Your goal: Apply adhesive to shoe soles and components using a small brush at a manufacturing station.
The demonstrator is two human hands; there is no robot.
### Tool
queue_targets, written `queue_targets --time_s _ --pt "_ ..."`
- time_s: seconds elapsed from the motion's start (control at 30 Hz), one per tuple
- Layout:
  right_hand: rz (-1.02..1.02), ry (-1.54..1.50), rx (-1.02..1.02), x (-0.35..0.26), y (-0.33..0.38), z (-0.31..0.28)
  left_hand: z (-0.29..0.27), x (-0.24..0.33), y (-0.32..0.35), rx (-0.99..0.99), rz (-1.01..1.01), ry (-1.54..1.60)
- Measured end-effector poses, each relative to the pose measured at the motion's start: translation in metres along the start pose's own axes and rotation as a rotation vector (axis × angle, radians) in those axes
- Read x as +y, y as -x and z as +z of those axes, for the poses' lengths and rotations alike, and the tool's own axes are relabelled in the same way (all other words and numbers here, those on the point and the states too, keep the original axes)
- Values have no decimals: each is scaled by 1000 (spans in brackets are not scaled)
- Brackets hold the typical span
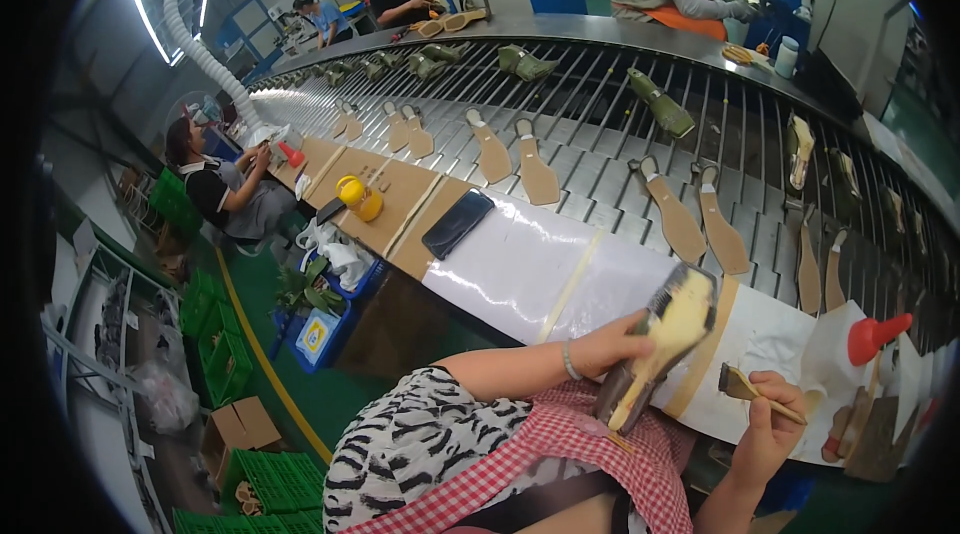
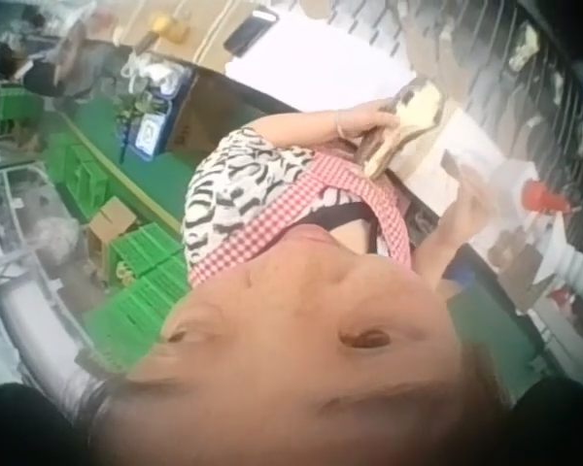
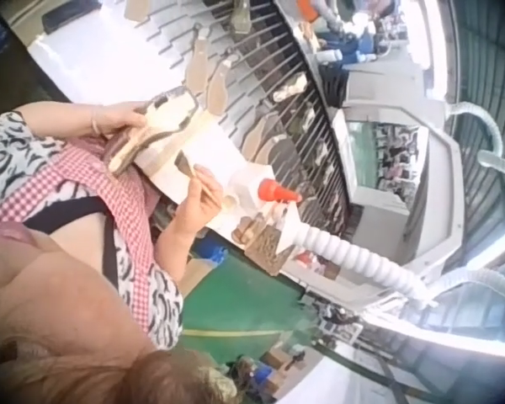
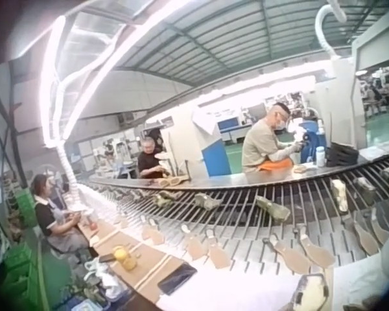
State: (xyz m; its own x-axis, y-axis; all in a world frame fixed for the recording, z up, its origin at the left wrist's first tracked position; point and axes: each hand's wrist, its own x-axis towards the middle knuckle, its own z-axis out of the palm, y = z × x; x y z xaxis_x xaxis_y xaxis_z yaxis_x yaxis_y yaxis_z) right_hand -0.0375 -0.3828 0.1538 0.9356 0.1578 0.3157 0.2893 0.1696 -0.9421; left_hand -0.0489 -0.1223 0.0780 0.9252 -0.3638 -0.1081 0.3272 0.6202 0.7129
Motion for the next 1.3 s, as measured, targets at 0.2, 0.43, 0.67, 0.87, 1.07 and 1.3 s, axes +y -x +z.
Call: queue_targets --time_s 0.2,0.43,0.67,0.87,1.07,1.3 --pt "70 -71 64 19 3 -4 -25 36 -14 -105 -42 620" --pt "158 -102 155 40 -14 2 -72 84 -44 71 2 468" --pt "314 -225 191 52 -31 -7 -76 163 -155 192 202 263" --pt "414 -249 224 63 -57 -10 -100 198 -320 167 447 -241" --pt "376 -209 257 82 -82 -16 -142 191 -448 255 384 -427" --pt "490 -181 206 108 -111 -1 -252 198 -483 742 445 -967"
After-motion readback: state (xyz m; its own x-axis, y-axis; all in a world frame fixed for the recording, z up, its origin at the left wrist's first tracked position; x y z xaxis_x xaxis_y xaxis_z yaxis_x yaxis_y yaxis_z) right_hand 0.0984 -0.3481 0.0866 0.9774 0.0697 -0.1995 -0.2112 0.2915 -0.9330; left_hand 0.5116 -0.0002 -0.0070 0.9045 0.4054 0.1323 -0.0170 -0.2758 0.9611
